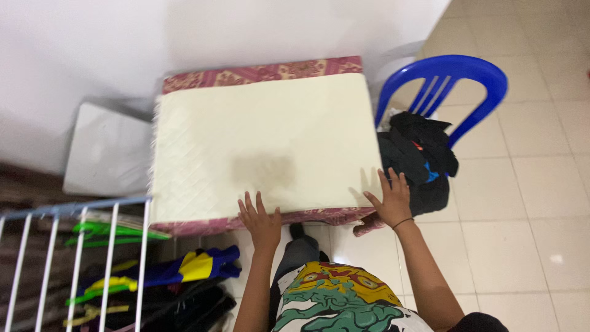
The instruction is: The person lays a black t-shirt on a padded surface, smooths it, places a hanger inside, and hangs it on a drying rack. They repeat the process with a second black t-shirt.
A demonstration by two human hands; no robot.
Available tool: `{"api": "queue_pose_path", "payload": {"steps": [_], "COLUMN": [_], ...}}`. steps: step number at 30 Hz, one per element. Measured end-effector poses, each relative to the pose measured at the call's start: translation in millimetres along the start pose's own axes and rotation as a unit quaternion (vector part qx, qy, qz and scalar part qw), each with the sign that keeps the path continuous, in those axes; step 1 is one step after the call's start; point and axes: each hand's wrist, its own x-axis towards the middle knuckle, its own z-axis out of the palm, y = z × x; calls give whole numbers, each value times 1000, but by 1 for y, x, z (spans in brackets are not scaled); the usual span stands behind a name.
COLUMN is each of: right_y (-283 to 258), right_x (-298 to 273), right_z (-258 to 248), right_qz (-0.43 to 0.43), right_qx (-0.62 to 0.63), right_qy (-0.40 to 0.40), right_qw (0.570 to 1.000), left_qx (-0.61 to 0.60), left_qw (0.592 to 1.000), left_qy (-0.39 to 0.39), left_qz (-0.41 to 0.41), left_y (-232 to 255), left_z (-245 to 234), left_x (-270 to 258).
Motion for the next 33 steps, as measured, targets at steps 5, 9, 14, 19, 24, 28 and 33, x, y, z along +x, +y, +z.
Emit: {"api": "queue_pose_path", "payload": {"steps": [5,9,14,19,24,28,33], "right_y": [13,42,77,94,66,26,9], "right_x": [-9,-8,8,38,79,96,92], "right_z": [4,-1,-1,33,77,84,56], "right_qz": [64,118,213,233,230,279,315], "right_qx": [31,43,33,92,198,279,266], "right_qy": [-3,-31,-25,36,-52,-139,-124], "right_qw": [997,992,976,967,951,908,902], "left_qx": [-28,-46,-48,-20,18,15,115], "left_qw": [998,990,971,947,915,892,869], "left_qy": [-23,-80,-138,-227,-347,-434,-465], "left_qz": [57,105,189,225,204,128,122], "left_y": [27,63,112,153,188,212,240], "left_z": [32,68,116,172,230,258,250], "left_x": [41,85,155,214,251,254,240]}}
